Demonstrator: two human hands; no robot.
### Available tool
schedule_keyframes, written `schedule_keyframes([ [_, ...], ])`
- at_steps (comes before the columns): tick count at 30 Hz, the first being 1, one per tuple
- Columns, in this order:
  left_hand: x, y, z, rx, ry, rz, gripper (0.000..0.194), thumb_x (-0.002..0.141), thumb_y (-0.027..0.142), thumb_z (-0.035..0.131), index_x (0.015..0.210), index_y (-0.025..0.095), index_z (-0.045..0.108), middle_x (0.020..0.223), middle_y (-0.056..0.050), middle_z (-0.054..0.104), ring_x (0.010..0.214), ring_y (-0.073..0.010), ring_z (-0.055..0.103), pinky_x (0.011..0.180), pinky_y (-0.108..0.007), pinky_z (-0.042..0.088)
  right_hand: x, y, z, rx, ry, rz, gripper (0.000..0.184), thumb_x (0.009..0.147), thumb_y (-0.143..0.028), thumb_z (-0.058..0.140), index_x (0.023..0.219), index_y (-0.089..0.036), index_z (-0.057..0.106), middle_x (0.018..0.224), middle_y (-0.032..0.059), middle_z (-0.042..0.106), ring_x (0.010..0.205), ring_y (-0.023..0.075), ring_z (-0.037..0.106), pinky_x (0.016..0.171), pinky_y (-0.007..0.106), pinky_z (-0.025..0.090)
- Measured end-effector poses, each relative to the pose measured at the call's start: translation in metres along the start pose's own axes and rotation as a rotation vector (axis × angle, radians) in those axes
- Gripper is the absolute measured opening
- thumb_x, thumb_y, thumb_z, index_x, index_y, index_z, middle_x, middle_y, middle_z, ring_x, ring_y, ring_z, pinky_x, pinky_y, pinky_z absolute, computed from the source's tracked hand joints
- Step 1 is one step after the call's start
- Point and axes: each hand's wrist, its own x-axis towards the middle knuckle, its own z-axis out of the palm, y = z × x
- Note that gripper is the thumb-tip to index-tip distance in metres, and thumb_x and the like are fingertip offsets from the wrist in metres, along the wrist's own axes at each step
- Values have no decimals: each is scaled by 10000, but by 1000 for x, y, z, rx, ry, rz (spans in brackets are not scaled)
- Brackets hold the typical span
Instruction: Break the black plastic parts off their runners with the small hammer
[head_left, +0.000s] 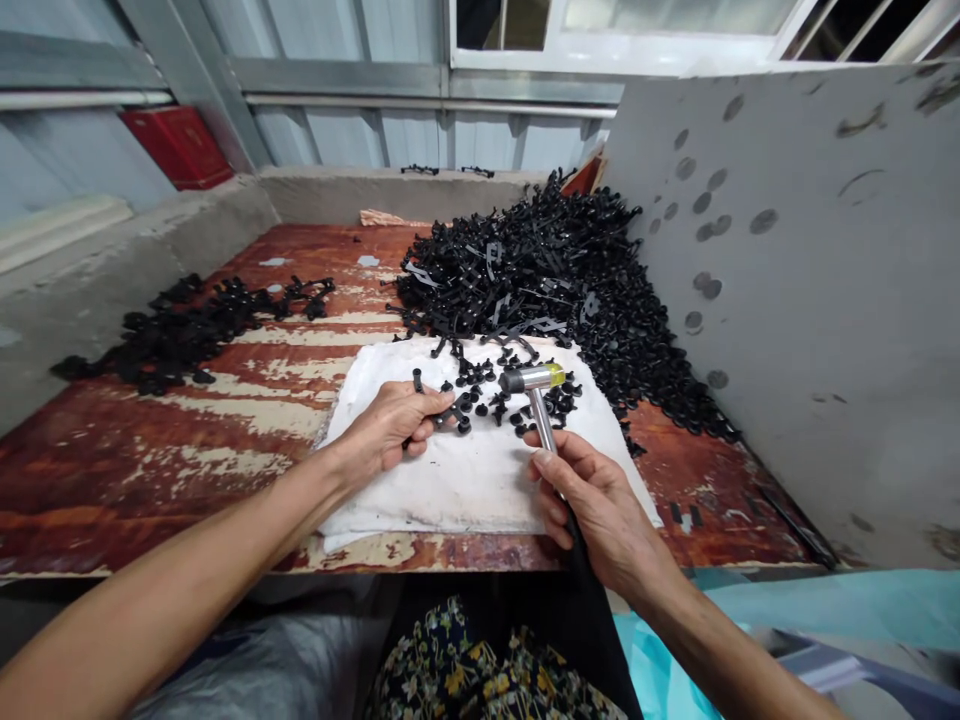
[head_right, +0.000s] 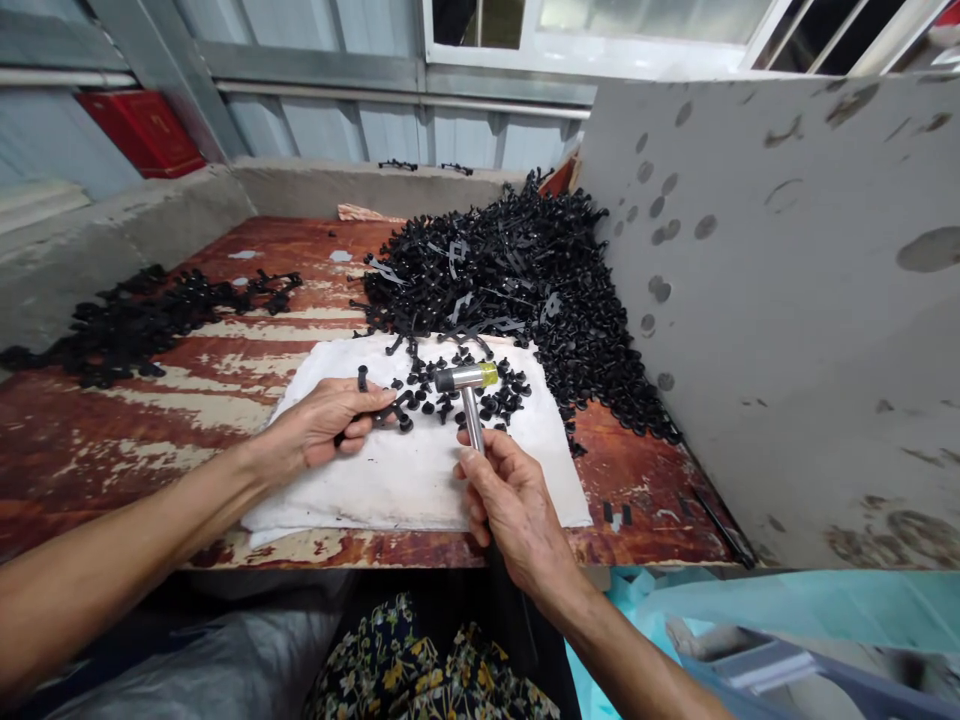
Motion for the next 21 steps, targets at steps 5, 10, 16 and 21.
schedule_keyframes([
  [5, -1, 3, 3, -3, 17, -30, 206, 847, 85, 622, 656, 107, 548, 562, -37, 648, 292, 9, 309, 275, -116, 211, 2, 0, -1, 23, -15, 1, 388, 683, -415, 776, 952, -180, 626, 667, -67, 558, 375, 11, 355, 291, 127, 287],
  [10, 2, 3, 3, -17, 17, -43, 218, 842, 72, 622, 641, 108, 546, 560, -47, 656, 282, 8, 310, 267, -116, 210, 2, 1, -2, 24, -29, -13, 396, 691, -432, 776, 959, -178, 631, 657, -68, 554, 376, 11, 356, 289, 123, 294],
  [16, 7, 0, 1, -19, 7, -43, 216, 845, 82, 625, 642, 100, 552, 543, -40, 647, 272, 7, 313, 260, -116, 206, 2, 2, -4, 26, -43, -18, 381, 708, -426, 769, 964, -181, 630, 652, -67, 556, 376, 13, 357, 290, 122, 294],
  [21, 9, 0, 0, -30, 2, -44, 205, 831, 88, 641, 647, 104, 553, 552, -43, 658, 271, 9, 314, 260, -112, 204, 2, 4, -4, 24, -52, -21, 362, 729, -421, 755, 969, -181, 628, 663, -64, 556, 380, 13, 358, 298, 125, 295],
])
